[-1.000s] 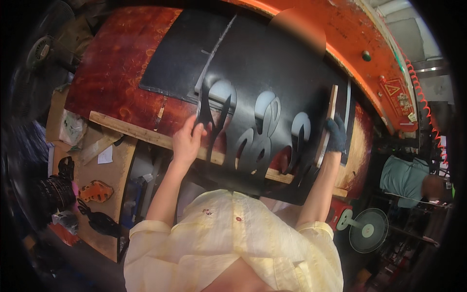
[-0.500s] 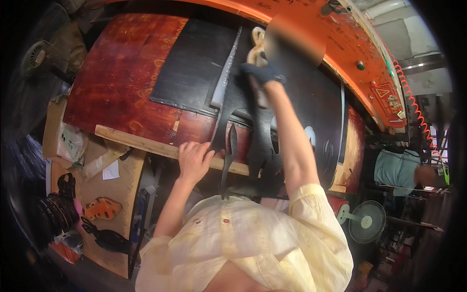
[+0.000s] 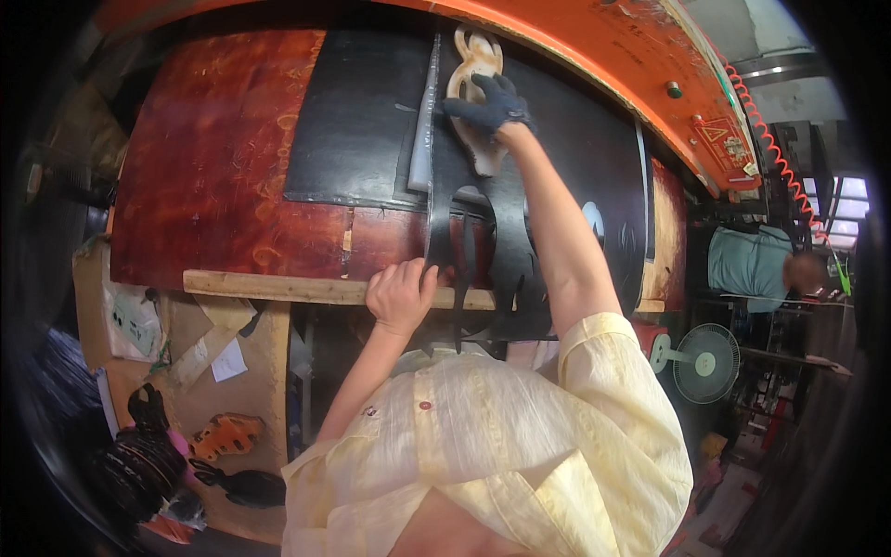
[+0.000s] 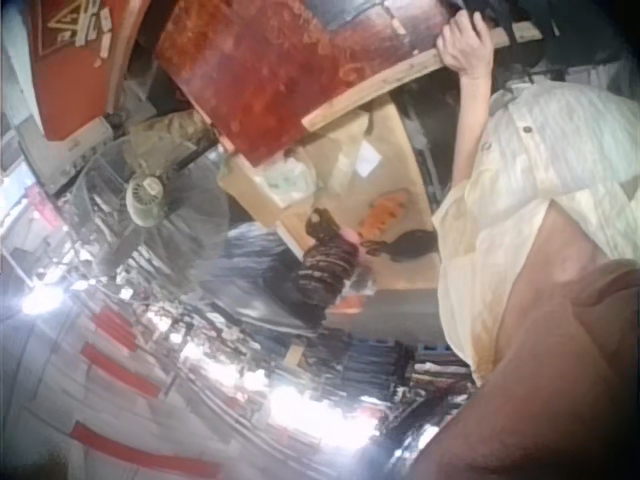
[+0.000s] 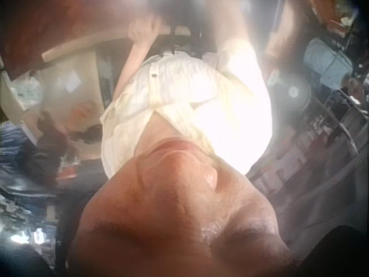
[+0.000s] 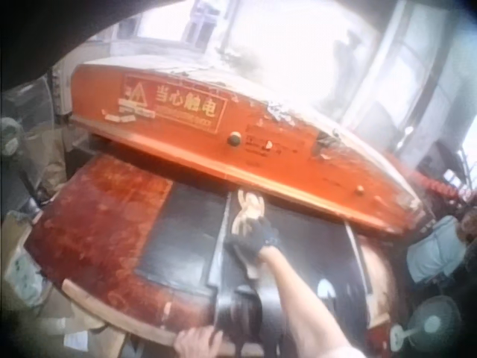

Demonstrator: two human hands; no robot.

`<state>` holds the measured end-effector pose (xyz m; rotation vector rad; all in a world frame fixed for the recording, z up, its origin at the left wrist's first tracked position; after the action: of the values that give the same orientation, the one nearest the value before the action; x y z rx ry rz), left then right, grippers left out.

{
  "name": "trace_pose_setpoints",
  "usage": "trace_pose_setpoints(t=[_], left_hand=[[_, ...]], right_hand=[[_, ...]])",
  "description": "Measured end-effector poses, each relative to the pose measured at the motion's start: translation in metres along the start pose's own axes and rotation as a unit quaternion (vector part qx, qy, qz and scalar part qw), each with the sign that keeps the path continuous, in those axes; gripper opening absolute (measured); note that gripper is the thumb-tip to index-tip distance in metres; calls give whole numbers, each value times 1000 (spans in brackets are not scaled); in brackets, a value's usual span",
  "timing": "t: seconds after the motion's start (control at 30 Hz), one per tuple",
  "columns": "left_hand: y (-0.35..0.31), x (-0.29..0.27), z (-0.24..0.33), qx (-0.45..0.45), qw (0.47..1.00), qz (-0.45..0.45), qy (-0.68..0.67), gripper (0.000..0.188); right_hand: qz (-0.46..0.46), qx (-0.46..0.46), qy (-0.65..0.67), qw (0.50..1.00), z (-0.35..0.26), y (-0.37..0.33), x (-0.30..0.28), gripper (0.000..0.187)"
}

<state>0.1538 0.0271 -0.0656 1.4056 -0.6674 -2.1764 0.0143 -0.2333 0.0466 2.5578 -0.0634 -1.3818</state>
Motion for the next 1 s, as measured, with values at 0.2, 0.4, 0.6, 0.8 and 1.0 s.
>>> trace_pose_setpoints(t=[0.2, 0.4, 0.6, 0.8, 1.0], left_hand=[[21, 14, -16, 1, 1000, 4, 16, 17], [43, 47, -7, 6, 998, -56, 42, 22], [93, 88, 15, -8, 989, -142, 50, 29], [126, 122, 24, 15, 980, -171, 100, 32], [147, 174, 8, 11, 980, -170, 107, 36]], right_hand=[[110, 109, 201, 967, 82, -60, -36, 43], [167, 173, 308, 921, 206, -115, -85, 25], [267, 216, 251, 905, 301, -57, -205, 22], [277, 190, 240, 911, 334, 59, -273, 27], [138, 1, -162, 977, 272, 0, -181, 26]])
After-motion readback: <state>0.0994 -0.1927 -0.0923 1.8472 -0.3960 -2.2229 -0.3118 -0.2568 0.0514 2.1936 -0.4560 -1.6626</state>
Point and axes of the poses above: each hand's wrist, its own y-axis towards the middle knuckle, its own x-axis out of the palm, z = x × y, the point moved 8 cm from there along y, towards the middle knuckle, and after that the axes turned 12 degrees about y, right-handed, at the moved point
